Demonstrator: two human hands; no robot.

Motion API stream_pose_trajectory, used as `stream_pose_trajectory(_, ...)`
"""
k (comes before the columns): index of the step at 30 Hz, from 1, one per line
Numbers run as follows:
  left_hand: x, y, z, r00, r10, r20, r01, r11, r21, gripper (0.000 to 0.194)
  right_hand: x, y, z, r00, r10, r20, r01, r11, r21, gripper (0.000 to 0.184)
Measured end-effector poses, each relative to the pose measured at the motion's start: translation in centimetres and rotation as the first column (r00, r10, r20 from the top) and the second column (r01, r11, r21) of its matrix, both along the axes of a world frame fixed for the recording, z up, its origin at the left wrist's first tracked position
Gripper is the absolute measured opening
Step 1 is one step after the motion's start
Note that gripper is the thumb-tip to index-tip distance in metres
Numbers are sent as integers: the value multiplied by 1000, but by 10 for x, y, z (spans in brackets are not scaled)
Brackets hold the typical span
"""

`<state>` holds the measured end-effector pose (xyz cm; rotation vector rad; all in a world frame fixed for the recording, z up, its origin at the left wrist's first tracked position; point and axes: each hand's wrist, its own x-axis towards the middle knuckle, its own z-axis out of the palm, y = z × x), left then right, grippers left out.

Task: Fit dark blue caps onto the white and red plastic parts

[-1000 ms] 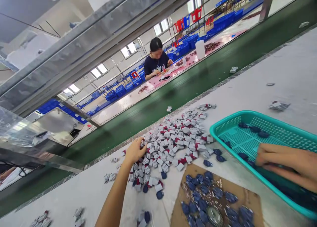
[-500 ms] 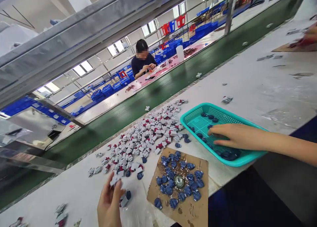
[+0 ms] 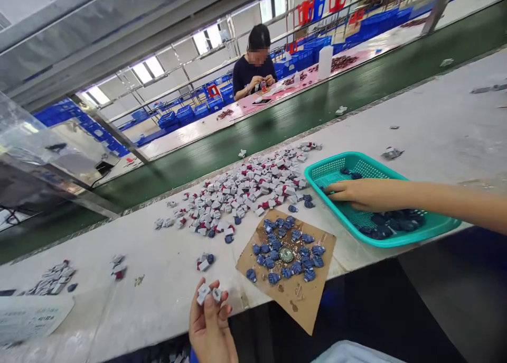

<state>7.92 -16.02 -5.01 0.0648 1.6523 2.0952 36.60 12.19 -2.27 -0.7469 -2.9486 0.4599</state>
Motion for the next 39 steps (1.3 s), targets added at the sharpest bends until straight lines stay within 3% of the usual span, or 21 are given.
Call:
stream_pose_trajectory(4, 8, 0, -10, 987, -76, 139, 75, 997, 13, 54, 12, 9, -7, 996, 56, 73, -53, 998, -38, 56)
stream_pose_trajectory(10, 15, 5, -16, 983, -101, 151, 102, 995, 2, 24, 14, 17, -7, 998, -32, 54, 37, 996, -84, 27)
stream_pose_trajectory(16, 17, 6, -14, 985, -109, 135, 119, 990, -68, 24, 18, 19, -7, 989, -148, -29, 134, 951, -280, 34)
stream_pose_trajectory(20, 16, 7, -16, 984, -102, 144, 117, 988, -99, 25, 23, 15, -6, 983, -175, -59, 136, 901, -411, 33)
stream_pose_trajectory(25, 16, 7, -18, 986, -112, 126, 123, 988, -89, 30, 20, 9, -9, 965, -240, -104, 179, 895, -408, 36)
stream_pose_trajectory(30, 18, 5, -16, 983, -136, 122, 150, 983, -106, 38, -6, -26, 11, 898, -366, -245, 245, 878, -412, 33)
stream_pose_trajectory(32, 18, 5, -16, 983, -141, 118, 156, 980, -124, 42, -23, -48, 23, 918, -285, -277, 169, 911, -375, 29)
stream_pose_trajectory(35, 18, 6, -17, 984, -128, 120, 144, 981, -131, 48, -51, -78, 29, 959, -3, -284, -50, 983, -177, 30)
stream_pose_trajectory(39, 17, 5, -20, 984, -131, 122, 144, 984, -102, 53, -88, -93, 15, 971, 220, -90, -227, 971, -70, 21)
